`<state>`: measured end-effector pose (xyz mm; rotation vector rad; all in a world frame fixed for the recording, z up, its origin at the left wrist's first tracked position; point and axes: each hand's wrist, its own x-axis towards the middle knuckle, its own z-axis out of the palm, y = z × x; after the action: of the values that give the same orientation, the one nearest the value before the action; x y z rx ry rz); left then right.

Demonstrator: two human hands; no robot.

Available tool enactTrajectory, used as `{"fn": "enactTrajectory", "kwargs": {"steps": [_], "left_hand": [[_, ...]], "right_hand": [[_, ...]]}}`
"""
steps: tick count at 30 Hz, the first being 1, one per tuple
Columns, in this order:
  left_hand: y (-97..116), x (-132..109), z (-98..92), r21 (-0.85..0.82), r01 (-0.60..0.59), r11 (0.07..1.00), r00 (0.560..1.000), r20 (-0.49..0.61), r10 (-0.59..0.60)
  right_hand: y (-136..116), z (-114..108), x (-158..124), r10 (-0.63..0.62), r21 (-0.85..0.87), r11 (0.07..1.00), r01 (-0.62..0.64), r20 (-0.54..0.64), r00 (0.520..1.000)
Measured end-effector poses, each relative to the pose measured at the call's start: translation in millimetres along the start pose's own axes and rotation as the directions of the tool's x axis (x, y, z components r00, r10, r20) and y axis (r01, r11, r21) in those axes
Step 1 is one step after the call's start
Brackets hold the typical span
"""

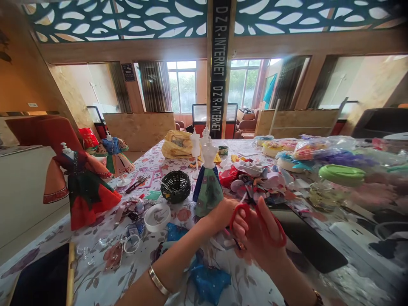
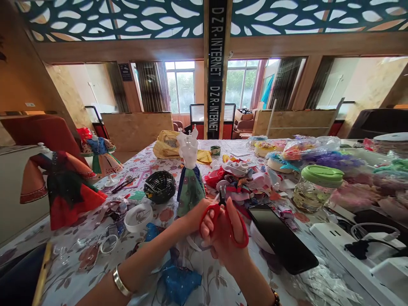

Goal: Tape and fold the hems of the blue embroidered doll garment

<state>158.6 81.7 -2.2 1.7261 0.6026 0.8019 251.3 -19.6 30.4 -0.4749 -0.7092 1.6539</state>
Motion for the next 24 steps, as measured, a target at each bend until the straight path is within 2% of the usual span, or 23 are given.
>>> {"fn": "enactTrajectory", "kwargs": {"steps": [3, 7, 10, 14, 20, 24], "left_hand": [[9.2, -11.6, -4.0, -0.030, 0.032, 0.999, 0.996, -0.086, -0.035], [30.6, -37.9, -13.3, -0.170, 0.044, 0.984, 0.985, -0.159, -0.072], [44.3, -61.3, -19.7, -0.276, 0.076, 0.958, 0.984, -0.135, -0.117], [51.9, -84.3, -24.7, -0.340, 0.103, 0.935, 0.984, -0.106, -0.147], [57.4, -96.4, -26.5, -0.382, 0.141, 0.913, 0.985, -0.037, -0.167], [58.9, -98.5, -28.8, -0.344, 0.158, 0.925, 0.985, -0.003, -0.170]], "right_hand": [[6.7, -1.2, -2.1, 0.113, 0.028, 0.993, -0.117, 0.114, 0.987], [14.0, 0.3, -5.1, 0.176, 0.059, 0.979, -0.193, 0.219, 0.960], [18.4, 0.6, -6.4, 0.209, 0.037, 0.973, -0.227, 0.268, 0.940], [23.5, -0.9, -6.8, 0.240, -0.006, 0.968, -0.252, 0.325, 0.915], [29.6, -5.3, -9.6, 0.281, -0.051, 0.959, -0.280, 0.327, 0.902], [33.0, -7.3, -9.9, 0.301, -0.102, 0.954, -0.283, 0.345, 0.889]]}}
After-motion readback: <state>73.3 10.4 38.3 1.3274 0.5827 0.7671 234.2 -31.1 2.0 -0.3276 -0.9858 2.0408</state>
